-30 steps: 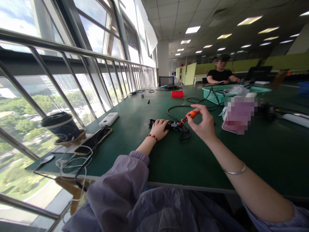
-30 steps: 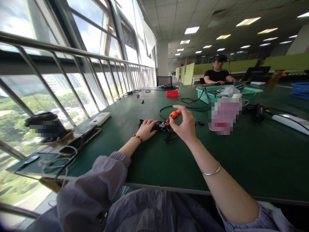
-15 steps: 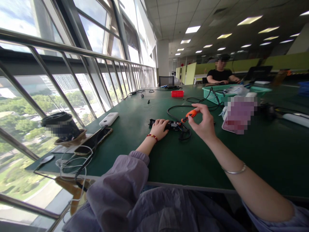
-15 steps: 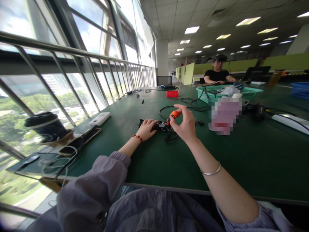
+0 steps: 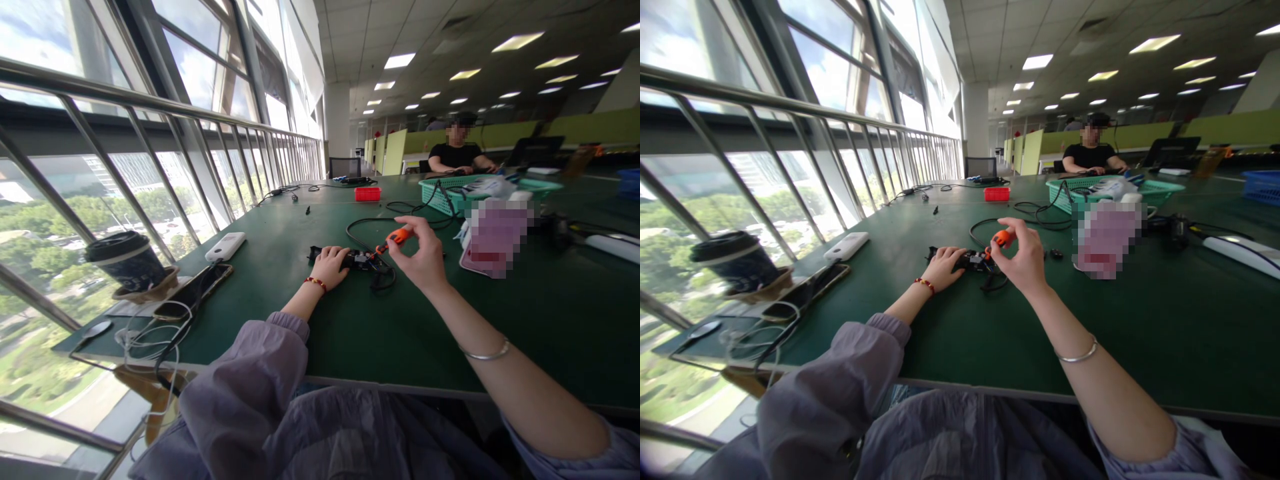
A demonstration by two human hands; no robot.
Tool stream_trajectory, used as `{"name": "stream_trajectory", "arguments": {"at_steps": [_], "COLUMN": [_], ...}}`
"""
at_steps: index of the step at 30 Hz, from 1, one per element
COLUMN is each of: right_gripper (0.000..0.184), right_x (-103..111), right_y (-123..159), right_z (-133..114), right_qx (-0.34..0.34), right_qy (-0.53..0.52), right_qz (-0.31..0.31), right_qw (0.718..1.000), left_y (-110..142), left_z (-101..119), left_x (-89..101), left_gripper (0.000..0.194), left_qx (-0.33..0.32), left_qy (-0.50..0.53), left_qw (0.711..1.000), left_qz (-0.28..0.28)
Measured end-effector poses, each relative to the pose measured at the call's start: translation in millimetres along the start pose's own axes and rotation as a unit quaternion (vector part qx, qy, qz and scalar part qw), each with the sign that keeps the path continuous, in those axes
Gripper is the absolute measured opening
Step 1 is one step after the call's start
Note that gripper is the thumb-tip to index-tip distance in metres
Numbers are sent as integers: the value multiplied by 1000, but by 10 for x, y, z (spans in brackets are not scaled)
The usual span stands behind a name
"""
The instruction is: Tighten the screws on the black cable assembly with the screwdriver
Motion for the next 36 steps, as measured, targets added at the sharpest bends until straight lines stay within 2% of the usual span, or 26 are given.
{"name": "stream_trajectory", "arguments": {"at_steps": [2,6,8,10,13,16,18,21,24,25,29,31,36], "right_gripper": [32,15,12,16,32,35,30,11,10,11,34,36,16], "right_x": [-1,-3,-2,-2,-5,-5,-3,3,5,4,-11,-13,11], "right_y": [0,-1,0,0,-2,-4,-6,-7,-4,-2,6,6,-4], "right_z": [3,14,16,13,6,8,14,17,12,10,9,12,16], "right_qx": [3,-15,-24,-19,4,12,5,-5,-4,-2,11,14,-12], "right_qy": [3,23,27,21,1,-5,5,22,25,23,1,-5,23], "right_qz": [7,-5,-5,4,15,14,8,-6,-5,-2,13,16,-14], "right_qw": [1000,1000,999,1000,1000,1000,1000,1000,1000,1000,1000,1000,1000], "left_y": [0,-1,0,2,4,5,3,-1,-4,-4,-1,0,-3], "left_z": [-3,-1,5,12,15,11,7,0,-5,-5,0,2,-3], "left_x": [-1,-3,-1,2,6,7,5,-2,-8,-9,-2,2,-3], "left_gripper": [53,52,52,52,53,53,53,53,53,53,53,53,53], "left_qx": [-1,0,1,2,1,0,0,1,2,1,1,2,-1], "left_qy": [0,-2,-1,-1,-3,-4,-3,-1,0,1,1,0,-1], "left_qw": [1000,1000,1000,1000,1000,1000,1000,1000,1000,1000,1000,1000,1000], "left_qz": [1,1,-1,-3,-4,-2,-2,0,2,1,-1,-2,1]}}
Point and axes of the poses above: each hand's wrist, its own y-axis away from the middle knuckle, its own x-axis out of the back of the hand, z = x × y, the point moved 1 cm from there along -y, towards the middle knuckle, and after that the axes turned 7 degrees about y, right-handed, at the moved point
